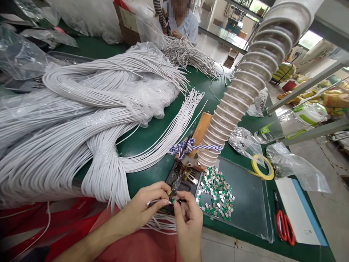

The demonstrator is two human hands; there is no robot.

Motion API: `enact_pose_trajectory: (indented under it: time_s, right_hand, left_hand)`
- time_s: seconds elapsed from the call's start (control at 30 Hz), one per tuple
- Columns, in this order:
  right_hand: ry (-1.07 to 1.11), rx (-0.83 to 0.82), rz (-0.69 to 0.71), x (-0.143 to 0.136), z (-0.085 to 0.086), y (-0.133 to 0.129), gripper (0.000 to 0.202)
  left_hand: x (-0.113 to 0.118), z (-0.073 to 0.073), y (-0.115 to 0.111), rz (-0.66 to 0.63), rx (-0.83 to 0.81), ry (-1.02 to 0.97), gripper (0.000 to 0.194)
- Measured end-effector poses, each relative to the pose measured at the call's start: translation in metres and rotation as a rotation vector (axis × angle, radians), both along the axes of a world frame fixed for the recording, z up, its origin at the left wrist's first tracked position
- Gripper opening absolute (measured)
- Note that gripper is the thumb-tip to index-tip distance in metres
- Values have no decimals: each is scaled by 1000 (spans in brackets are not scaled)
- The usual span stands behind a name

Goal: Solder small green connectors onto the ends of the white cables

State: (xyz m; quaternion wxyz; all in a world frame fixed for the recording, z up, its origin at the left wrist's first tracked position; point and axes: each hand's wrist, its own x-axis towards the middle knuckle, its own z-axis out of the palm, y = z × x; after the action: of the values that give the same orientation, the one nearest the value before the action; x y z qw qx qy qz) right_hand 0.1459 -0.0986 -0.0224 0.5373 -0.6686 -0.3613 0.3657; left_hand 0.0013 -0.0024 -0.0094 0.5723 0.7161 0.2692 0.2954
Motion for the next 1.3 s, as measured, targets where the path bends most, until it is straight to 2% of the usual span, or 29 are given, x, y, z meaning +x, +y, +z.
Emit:
enact_pose_trajectory:
  time_s: [0.2,0.37,0.47,0.53,0.67,0.87,1.17,1.3]
  right_hand:
    - [-101,69,73,1,9,5,10]
    - [2,134,-46,-4,16,2,14]
    - [-26,101,-123,-6,15,-3,17]
    - [-82,69,-103,-6,12,-6,16]
    - [-197,50,29,-6,9,-6,13]
    - [-305,66,19,-10,12,0,12]
    - [-212,60,5,-12,14,2,13]
    - [-177,37,-47,-15,15,2,17]
  left_hand:
    - [1,3,-2,-3,29,-2,19]
    - [-1,6,-1,15,19,17,21]
    - [0,7,1,57,11,5,22]
    - [1,8,2,73,16,-9,22]
    - [3,9,3,66,26,-8,21]
    - [5,8,3,67,33,-23,22]
    - [6,15,4,97,39,-59,22]
    - [8,16,2,108,36,-79,22]
